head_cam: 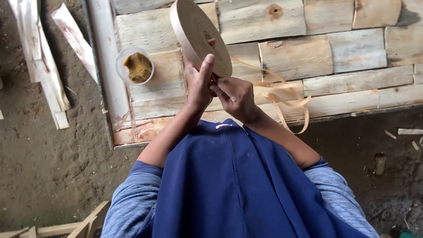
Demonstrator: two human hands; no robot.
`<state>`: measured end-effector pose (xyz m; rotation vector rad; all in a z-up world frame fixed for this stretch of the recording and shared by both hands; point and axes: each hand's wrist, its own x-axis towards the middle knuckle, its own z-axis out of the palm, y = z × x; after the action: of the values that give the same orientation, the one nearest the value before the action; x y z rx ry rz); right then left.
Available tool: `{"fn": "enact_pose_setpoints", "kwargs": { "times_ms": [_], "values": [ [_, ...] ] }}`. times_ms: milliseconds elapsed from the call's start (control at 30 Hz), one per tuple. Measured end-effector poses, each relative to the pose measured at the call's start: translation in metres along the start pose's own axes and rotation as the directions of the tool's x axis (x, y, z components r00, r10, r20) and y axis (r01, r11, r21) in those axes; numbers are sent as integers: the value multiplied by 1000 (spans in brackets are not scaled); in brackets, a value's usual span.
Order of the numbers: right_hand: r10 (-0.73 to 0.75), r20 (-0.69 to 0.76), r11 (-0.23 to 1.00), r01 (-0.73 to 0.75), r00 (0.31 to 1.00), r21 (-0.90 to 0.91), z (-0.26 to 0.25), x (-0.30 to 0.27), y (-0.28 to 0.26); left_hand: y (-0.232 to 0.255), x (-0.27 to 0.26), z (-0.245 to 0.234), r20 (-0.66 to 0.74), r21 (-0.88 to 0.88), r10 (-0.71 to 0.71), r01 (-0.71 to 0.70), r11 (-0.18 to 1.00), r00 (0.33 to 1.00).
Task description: Applying adhesive and edge banding strips to the edges of wooden panels to finish them.
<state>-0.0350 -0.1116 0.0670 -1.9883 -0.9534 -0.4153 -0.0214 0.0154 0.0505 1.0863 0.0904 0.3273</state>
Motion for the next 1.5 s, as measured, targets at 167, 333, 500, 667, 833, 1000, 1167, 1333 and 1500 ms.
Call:
{"fn": "enact_pose_setpoints", "kwargs": {
  "times_ms": [167,333,500,667,833,1000,1167,1333,1500],
  "values": [
    [30,-125,984,-7,992,180,17,-5,10,13,31,-31,-19,-475,-82,63,878,996],
    [723,-160,624,-534,672,571,28,7,54,18,40,-85,-37,-603,-277,200,773,960],
    [839,422,-93,-675,343,732,67,24,73,15,46,-121,156,-556,-359,382,738,920],
    [853,408,-197,-522,327,830,123,20,117,12,76,-161,-223,-254,-558,505,825,799],
    [913,287,-98,-529,289,843,164,69,123,-23,129,-210,-214,-282,-386,321,904,898],
    [888,254,86,-682,382,726,192,113,126,-20,195,-248,-379,75,-390,448,891,839],
    [851,303,252,-839,430,482,224,120,141,-29,227,-288,-376,100,-490,560,823,787],
    [856,280,349,-886,434,306,250,127,148,-40,229,-329,-446,61,-498,580,812,744],
    [743,199,636,-767,639,83,260,107,162,-74,223,-374,-271,211,-289,349,913,918]
  ]
}}
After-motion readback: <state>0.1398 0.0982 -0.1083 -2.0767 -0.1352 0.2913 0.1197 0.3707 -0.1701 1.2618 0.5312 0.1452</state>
